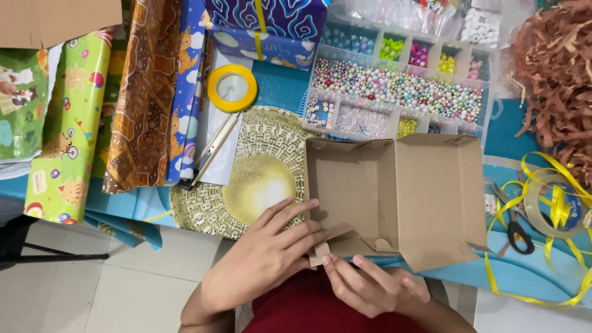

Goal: Assembling a cardboard gift box and filling it with shredded paper and small decorative items.

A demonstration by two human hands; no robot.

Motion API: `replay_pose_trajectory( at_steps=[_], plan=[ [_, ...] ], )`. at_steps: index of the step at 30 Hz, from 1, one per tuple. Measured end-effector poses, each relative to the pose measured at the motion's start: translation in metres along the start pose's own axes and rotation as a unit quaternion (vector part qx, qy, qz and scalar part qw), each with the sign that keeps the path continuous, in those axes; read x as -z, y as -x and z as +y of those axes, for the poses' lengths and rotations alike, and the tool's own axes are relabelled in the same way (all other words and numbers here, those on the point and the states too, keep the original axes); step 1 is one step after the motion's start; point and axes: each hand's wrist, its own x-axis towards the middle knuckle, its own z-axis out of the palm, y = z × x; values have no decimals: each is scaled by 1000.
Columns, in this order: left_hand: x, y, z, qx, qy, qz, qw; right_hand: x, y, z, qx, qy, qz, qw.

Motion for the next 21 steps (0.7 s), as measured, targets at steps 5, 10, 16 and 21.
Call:
replay_pose_trajectory(
  at_steps=[5, 10, 16, 21],
  plan=[
    [-2, -3, 1, -9, -13, 18, 1000, -4, 6, 1, -17, -9, 35, 999],
    [-1, -7, 4, -25, 23, 29, 999, -11, 10, -4, -36, 2, 91, 995],
    [-6, -7, 2, -30, 13, 64, 997, 10, -21, 22, 5, 0, -43, 999],
    [-15, -2, 2, 3, -121, 118, 986, 90, -1, 64, 284, 9, -316, 905]
  ],
)
